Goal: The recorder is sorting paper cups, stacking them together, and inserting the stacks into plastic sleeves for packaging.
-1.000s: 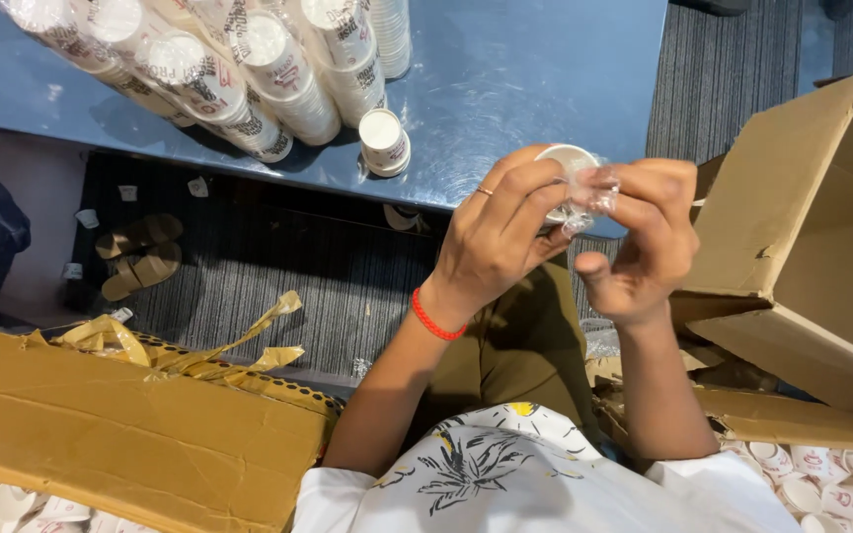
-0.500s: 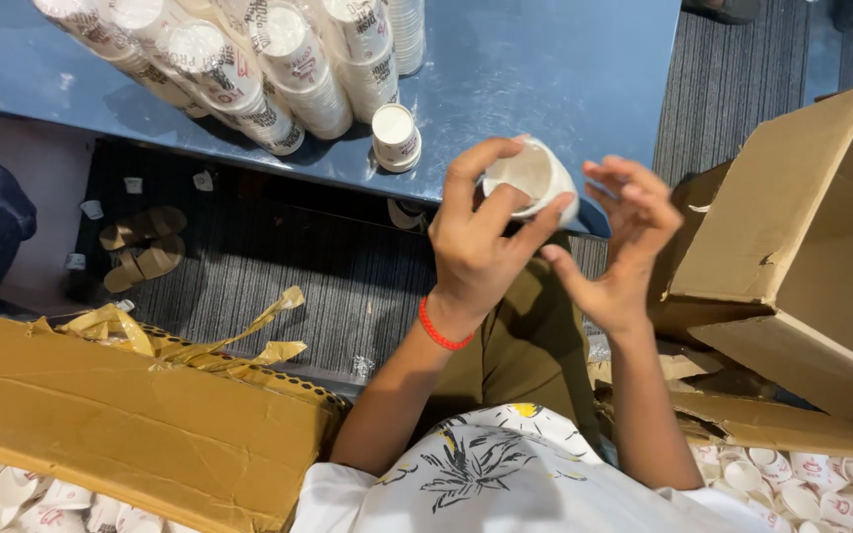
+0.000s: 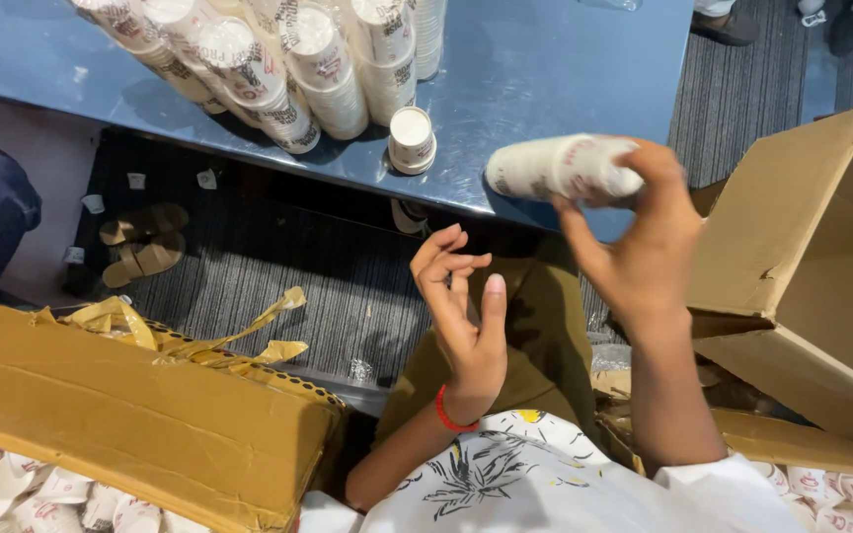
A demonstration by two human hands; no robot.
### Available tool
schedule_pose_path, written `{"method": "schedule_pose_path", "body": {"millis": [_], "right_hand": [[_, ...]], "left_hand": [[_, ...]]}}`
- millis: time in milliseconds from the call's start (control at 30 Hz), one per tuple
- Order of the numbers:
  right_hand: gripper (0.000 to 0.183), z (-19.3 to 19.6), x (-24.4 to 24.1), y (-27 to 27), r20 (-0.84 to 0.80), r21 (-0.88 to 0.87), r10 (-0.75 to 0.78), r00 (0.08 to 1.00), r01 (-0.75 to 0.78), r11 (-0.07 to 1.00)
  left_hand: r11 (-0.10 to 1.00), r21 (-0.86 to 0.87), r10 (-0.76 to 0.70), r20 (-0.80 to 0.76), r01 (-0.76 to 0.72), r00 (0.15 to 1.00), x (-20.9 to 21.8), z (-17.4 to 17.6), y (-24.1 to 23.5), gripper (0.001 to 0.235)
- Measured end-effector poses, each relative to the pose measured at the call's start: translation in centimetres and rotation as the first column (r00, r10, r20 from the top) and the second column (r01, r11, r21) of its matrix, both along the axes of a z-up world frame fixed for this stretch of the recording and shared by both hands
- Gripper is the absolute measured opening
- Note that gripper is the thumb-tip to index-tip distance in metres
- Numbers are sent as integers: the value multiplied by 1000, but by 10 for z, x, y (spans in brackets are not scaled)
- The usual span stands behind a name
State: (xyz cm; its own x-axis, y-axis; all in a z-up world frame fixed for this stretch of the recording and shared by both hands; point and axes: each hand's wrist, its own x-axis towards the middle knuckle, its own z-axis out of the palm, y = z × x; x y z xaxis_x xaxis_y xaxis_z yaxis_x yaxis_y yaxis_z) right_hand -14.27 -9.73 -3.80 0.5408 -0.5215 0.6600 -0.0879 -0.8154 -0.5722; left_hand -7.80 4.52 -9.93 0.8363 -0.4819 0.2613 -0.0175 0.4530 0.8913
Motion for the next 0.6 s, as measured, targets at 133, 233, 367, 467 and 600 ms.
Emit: {"method": "schedule_pose_path", "body": {"millis": [133, 233, 367, 467, 600], "right_hand": [[54, 4, 63, -9, -184, -87, -64, 981, 49, 995], [55, -16, 116, -33, -126, -143, -23, 992, 5, 990], [60, -13, 123, -23, 28, -157, 90, 996, -84, 984], [56, -22, 113, -1, 104, -84, 14, 994, -6, 996], [53, -37, 118, 27, -38, -178, 13, 999, -20, 984]], "left_hand": [[993, 104, 54, 78, -62, 995, -2, -8, 18, 29], [987, 145, 48, 140, -69, 989, -1, -10, 28, 32], [978, 182, 71, 176, -104, 982, 5, -19, 44, 30], [964, 246, 60, 150, -96, 987, 10, -27, 52, 27], [958, 272, 60, 129, -94, 990, 7, -27, 56, 23]]}}
